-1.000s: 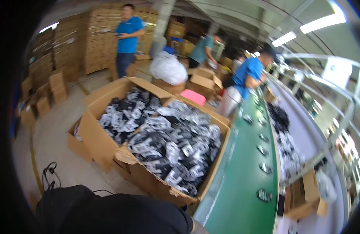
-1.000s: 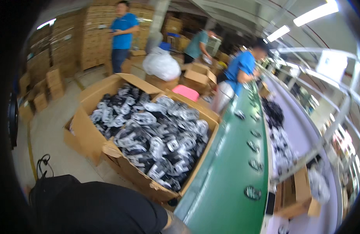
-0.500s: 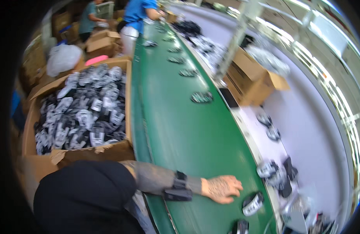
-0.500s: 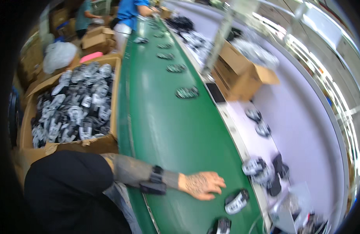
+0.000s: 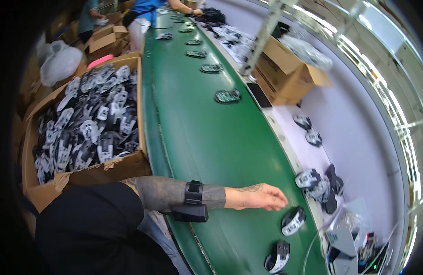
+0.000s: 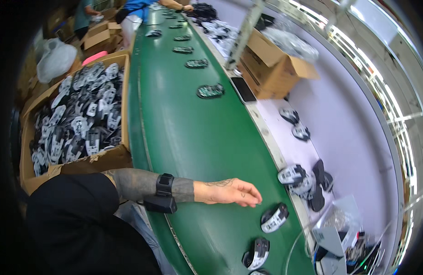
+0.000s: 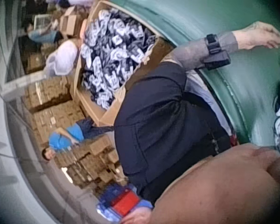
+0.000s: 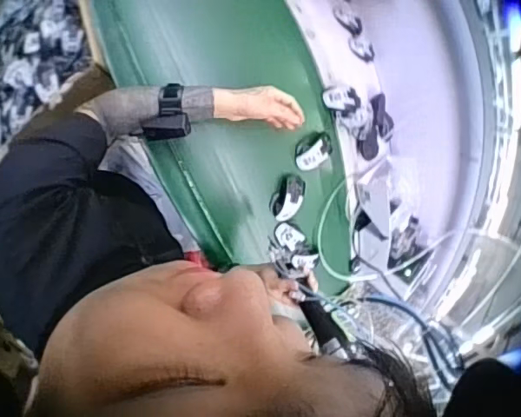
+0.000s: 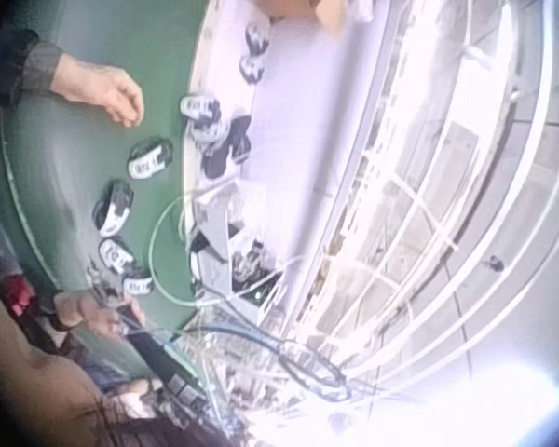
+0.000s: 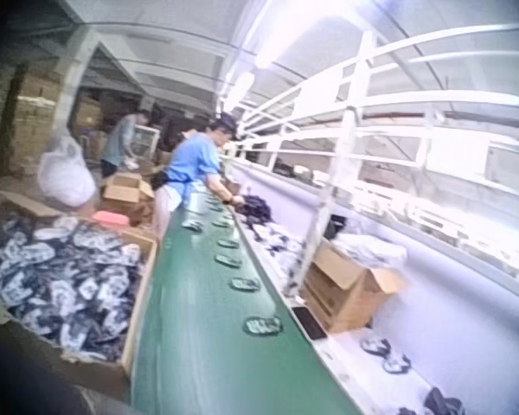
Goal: Using a pneumatic screwdriver to secure the bottom plate of computer mice on an assembly line.
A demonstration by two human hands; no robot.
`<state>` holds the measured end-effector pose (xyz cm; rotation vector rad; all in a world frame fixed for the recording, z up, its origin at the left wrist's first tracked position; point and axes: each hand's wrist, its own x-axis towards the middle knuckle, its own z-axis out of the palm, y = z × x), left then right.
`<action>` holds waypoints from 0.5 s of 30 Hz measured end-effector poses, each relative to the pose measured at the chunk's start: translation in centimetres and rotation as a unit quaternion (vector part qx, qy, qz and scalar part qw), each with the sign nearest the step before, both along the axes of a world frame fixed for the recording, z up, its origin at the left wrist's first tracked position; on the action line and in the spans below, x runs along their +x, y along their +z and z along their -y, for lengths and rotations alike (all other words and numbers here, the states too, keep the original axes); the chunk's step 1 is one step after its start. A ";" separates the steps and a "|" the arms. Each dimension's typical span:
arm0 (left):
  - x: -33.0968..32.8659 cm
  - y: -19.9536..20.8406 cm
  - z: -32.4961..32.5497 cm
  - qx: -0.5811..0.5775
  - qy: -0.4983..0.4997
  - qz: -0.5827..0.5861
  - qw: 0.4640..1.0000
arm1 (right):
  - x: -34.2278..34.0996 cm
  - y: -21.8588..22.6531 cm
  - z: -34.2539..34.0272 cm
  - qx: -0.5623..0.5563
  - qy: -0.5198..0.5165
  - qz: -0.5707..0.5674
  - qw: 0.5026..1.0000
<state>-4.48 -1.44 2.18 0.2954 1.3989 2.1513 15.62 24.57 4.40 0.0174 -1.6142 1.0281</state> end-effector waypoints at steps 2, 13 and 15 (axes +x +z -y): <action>1.1 2.3 2.5 0.032 0.045 0.021 0.998 | -0.3 -0.7 -0.3 0.004 0.003 0.010 1.000; -9.4 7.5 2.1 -0.375 0.113 -0.310 0.866 | 1.3 -4.4 -4.5 -0.003 -0.058 0.039 0.998; -15.1 3.6 -3.6 -0.483 0.172 -0.379 0.771 | -0.9 0.6 1.7 0.002 0.024 -0.020 1.000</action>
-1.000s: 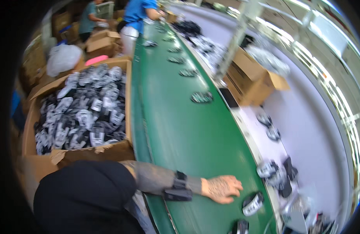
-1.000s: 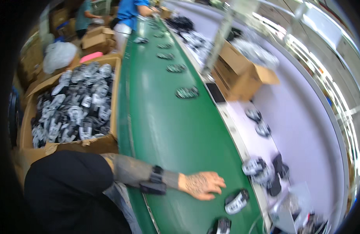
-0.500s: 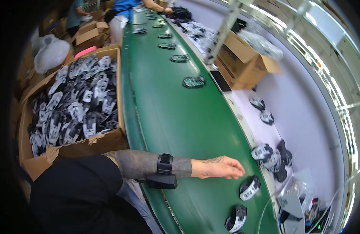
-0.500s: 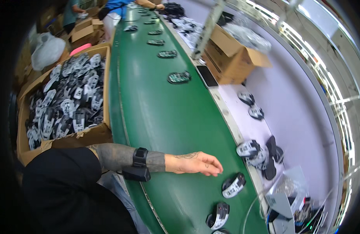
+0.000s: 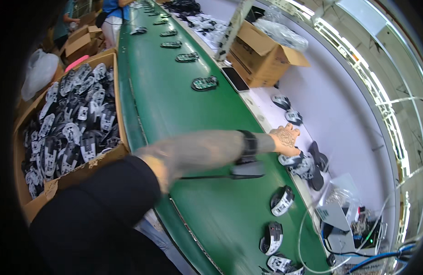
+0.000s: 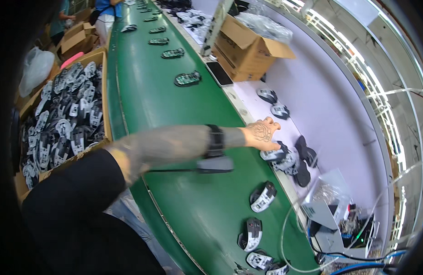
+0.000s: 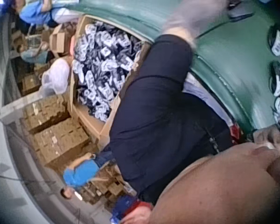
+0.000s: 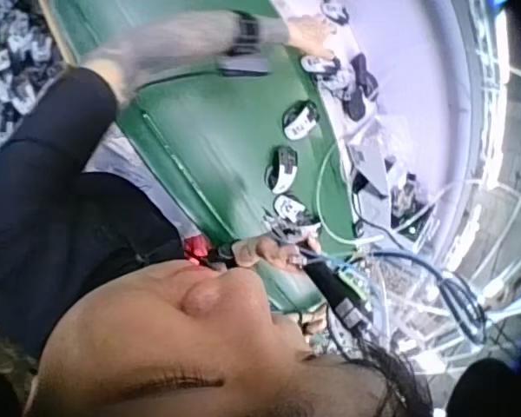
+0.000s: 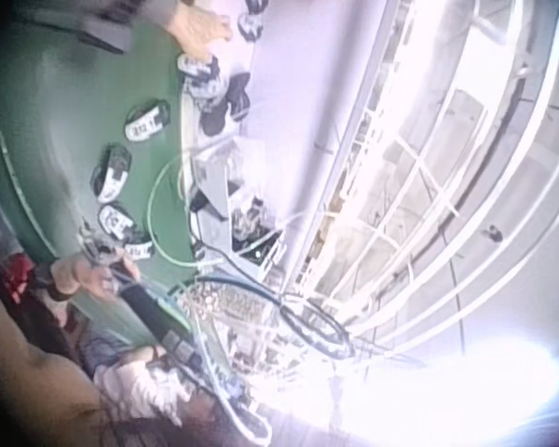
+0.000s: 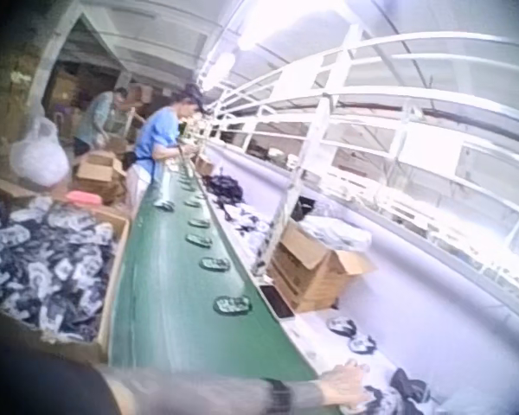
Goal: Using a pneumatic screwdriver to secure the bottom plate of computer mice on an assembly line.
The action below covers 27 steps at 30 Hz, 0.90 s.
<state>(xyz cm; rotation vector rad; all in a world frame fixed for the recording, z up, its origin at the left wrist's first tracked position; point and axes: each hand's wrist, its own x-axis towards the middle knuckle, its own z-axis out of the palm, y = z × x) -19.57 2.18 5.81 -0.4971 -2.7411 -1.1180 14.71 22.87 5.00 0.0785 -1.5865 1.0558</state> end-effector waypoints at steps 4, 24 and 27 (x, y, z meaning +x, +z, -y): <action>-4.5 -6.2 -6.4 0.018 -0.026 0.079 0.996 | 0.8 -4.3 -6.7 0.463 -0.257 -0.081 0.845; -3.8 -5.2 32.1 -0.182 0.054 -0.031 0.981 | -1.2 -2.1 -3.3 0.071 -0.130 0.066 0.987; -4.7 -6.9 31.8 -0.217 0.091 -0.022 0.972 | -1.4 -2.1 -3.2 0.073 -0.137 0.068 0.986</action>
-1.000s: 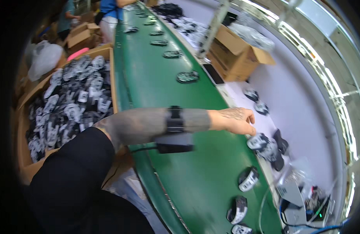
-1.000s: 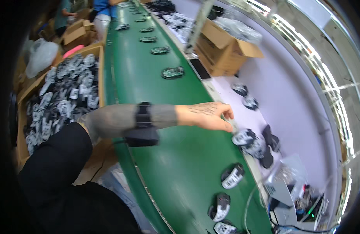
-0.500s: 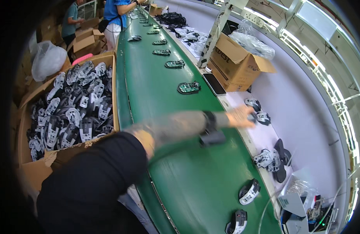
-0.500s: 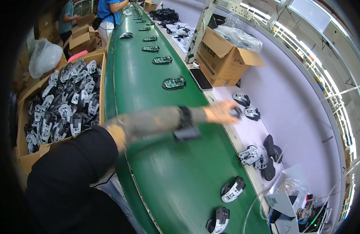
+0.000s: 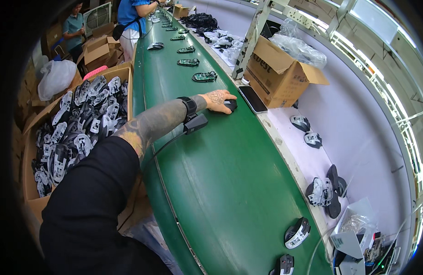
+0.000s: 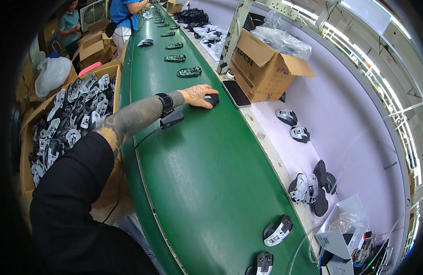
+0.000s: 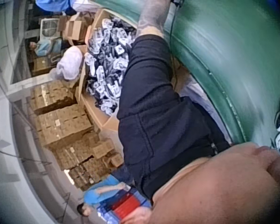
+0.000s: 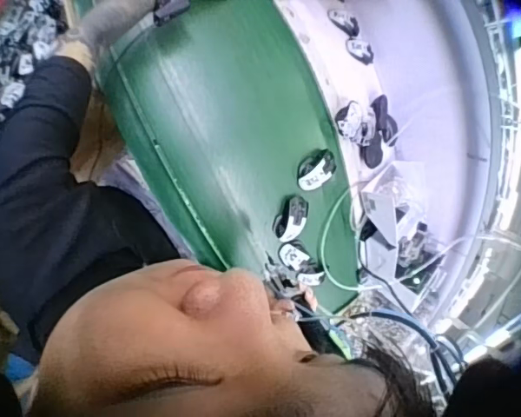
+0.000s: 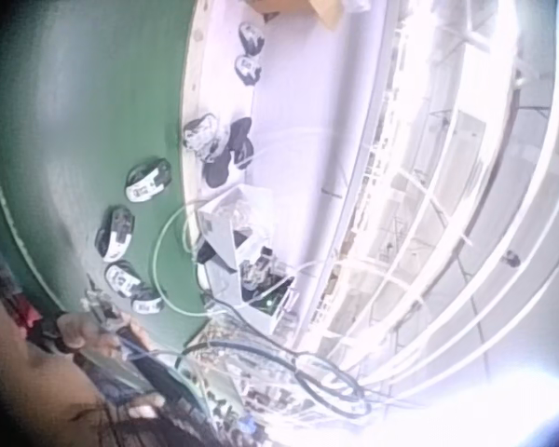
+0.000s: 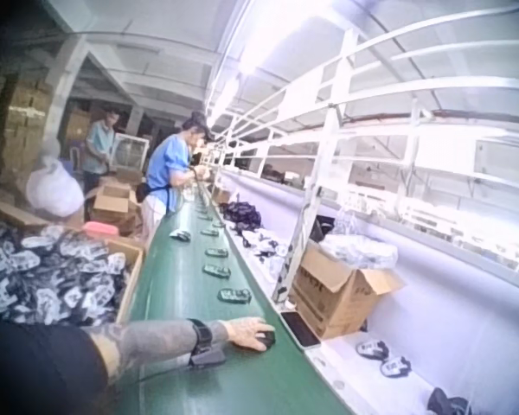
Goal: Using a pneumatic screwdriver to secure the bottom plate of computer mice on an assembly line.
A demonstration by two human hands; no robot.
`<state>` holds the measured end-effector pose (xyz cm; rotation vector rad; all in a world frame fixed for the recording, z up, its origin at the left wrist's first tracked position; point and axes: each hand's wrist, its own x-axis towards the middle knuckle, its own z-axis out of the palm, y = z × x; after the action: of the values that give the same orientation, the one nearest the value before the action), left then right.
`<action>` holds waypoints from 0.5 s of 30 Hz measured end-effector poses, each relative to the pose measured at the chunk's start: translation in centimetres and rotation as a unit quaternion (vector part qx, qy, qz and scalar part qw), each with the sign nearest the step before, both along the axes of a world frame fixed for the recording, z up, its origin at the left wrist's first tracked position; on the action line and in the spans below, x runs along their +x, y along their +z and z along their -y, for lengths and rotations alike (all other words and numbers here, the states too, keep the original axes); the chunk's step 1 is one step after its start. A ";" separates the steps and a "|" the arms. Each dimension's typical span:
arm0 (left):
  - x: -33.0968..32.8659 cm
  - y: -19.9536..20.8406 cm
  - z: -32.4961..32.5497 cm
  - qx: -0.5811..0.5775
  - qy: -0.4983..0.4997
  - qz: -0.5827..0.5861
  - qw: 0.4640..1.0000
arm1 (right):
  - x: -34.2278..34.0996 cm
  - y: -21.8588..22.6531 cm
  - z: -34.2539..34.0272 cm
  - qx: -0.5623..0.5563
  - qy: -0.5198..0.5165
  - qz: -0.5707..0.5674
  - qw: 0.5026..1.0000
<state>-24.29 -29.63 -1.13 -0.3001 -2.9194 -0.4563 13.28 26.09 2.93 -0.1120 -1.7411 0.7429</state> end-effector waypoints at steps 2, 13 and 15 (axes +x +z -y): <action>-0.3 -1.3 -0.9 0.001 0.029 -0.024 0.999 | -0.2 0.0 -0.2 0.002 -0.005 0.000 1.000; 0.2 3.7 -3.4 -0.164 0.030 0.261 0.951 | 0.5 0.5 -0.6 -0.008 -0.017 0.001 1.000; 0.1 4.4 -3.6 -0.172 0.043 0.272 0.946 | 0.9 0.3 -0.4 -0.007 -0.021 0.006 1.000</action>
<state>-24.14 -26.08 3.23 -0.0957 -3.5352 -0.0017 14.18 26.52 3.23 -0.1624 -1.7401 0.7239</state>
